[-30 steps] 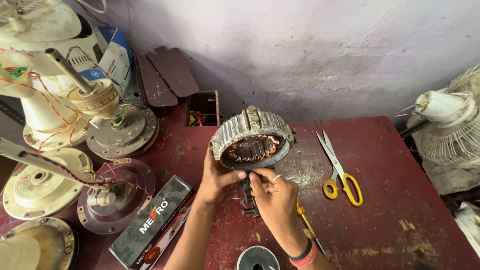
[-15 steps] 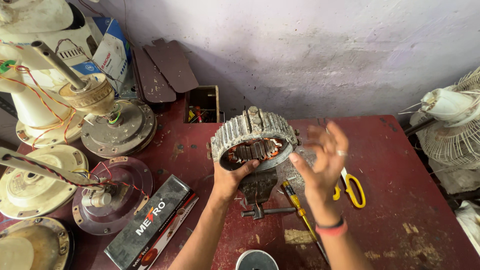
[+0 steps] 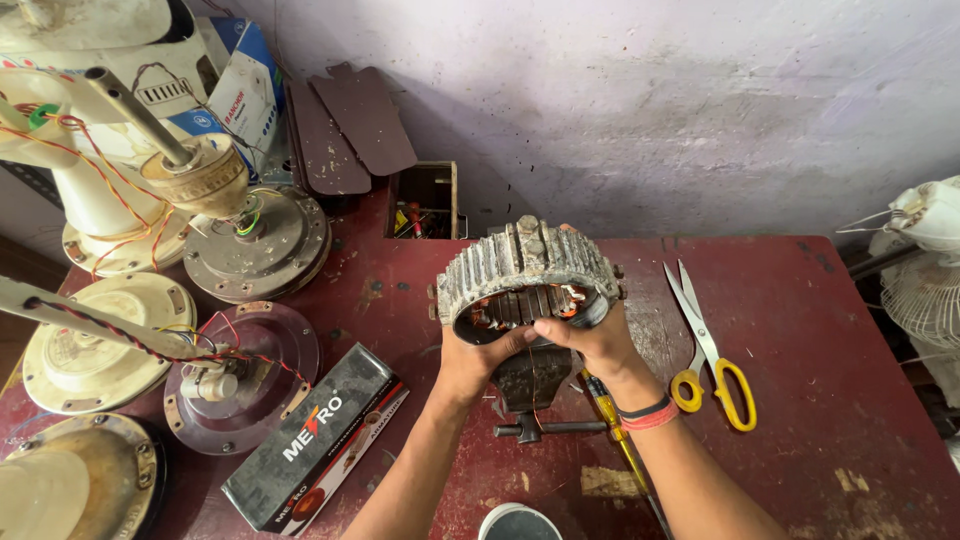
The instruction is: The person repairs an electrical motor stator by inserting copper wire into slots and using a screwdriver to adjust the windings. The work is performed on a cluttered workbench with various tools and motor parts visible.
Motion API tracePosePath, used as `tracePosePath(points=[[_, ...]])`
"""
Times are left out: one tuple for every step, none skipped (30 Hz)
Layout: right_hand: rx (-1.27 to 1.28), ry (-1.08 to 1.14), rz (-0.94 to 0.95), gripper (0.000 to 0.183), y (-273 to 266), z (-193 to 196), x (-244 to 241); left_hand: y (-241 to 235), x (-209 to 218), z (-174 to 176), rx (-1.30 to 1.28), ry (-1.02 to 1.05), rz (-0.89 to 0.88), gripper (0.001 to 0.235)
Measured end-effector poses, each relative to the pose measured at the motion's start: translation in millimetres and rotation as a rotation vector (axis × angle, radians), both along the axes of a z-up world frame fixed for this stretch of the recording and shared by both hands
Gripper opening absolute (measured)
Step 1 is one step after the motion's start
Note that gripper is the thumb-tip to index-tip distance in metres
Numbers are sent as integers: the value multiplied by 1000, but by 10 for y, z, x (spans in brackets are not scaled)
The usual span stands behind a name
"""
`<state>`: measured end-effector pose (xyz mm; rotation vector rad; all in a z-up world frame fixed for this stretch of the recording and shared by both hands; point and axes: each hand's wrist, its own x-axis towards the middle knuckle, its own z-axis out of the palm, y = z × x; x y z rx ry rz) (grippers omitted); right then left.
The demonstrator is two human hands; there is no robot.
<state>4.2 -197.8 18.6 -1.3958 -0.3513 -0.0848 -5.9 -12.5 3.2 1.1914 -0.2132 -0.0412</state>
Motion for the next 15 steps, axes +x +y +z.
tracePosePath(points=[[28, -12, -7, 93, -14, -44, 4, -8, -2, -5, -8, 7, -3, 38], [57, -27, -15, 88, -16, -92, 20, -10, 4, -5, -15, 12, -6, 37], [87, -42, -22, 83, -22, -140, 34, -12, 3, -1, -8, 12, 0, 38], [81, -36, -27, 75, -24, -191, 51, -8, -8, 3, -1, 13, 7, 38], [76, -29, -31, 68, -25, -240, 70, -5, -20, 10, 7, 15, 15, 38], [70, -23, -35, 61, -35, -284, 82, -5, -36, 19, 17, 1, 26, 38], [78, -17, -33, 60, -42, -324, 89, -5, -59, 29, 28, -12, 37, 38], [85, -11, -32, 59, -52, -356, 96, -16, -82, 41, 38, -26, 47, 39], [91, -5, -31, 57, -65, -379, 100, -31, -108, 54, 37, 10, 75, 45], [78, -12, -26, 57, -74, -394, 105, -44, -143, 65, 38, 45, 103, 51], [65, -19, -21, 57, -79, -401, 108, -59, -184, 75, 39, 81, 131, 57], [51, -26, -17, 57, -88, -399, 108, -82, -236, 84, 37, 33, 203, 63], [49, -8, -14, 57, -95, -391, 106, -105, -303, 89, 34, -15, 274, 70], [45, 9, -12, 57, -101, -379, 102, -120, -377, 91, 31, -63, 345, 76], [42, 27, -10, 57, -103, -364, 97, -118, -457, 92, 157, -74, 454, 81]])
